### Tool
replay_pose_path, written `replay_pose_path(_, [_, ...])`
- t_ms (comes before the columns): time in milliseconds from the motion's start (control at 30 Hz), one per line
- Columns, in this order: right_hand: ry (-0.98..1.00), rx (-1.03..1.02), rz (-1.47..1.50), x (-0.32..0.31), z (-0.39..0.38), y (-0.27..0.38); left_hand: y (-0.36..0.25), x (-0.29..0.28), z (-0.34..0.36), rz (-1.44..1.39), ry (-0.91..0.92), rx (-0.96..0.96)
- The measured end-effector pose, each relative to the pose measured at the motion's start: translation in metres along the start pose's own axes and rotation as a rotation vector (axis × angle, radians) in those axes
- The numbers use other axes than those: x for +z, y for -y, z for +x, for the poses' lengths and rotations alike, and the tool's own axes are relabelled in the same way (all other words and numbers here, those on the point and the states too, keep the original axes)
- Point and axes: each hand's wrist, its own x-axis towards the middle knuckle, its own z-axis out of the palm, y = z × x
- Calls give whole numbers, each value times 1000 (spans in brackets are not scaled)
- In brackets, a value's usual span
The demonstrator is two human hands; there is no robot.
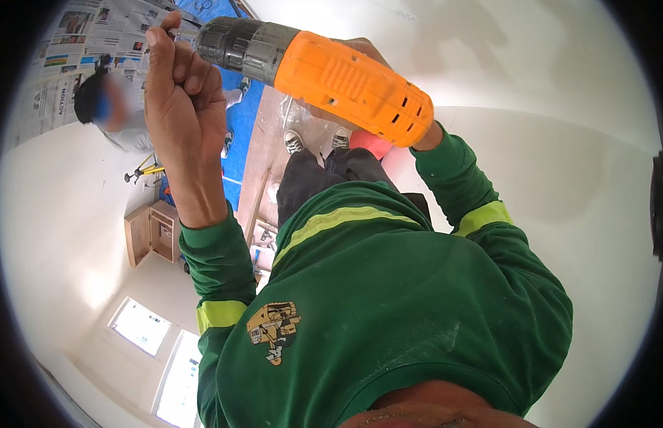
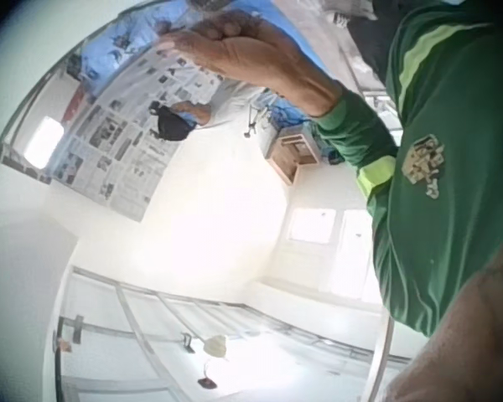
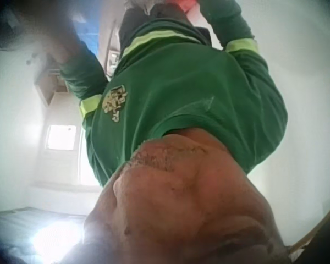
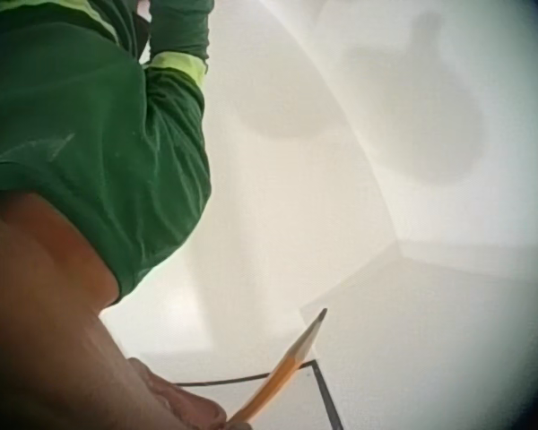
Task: The person uses a cordless drill to fasten screws into a ceiling trim piece along the wall-ceiling junction. They then measure the installed trim with a tape measure. Another worker is visible in the background handling a wooden board.
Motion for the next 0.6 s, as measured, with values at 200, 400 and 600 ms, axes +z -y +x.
replay_pose_path(200, [50,124,-83,23,-16,12,-64,-9,-5,-9,108,-43])
replay_pose_path(400, [-85,139,5,73,65,86,-203,45,-31,191,77,6])
replay_pose_path(600, [-412,-200,75,113,193,184,-346,97,-45,446,384,439])
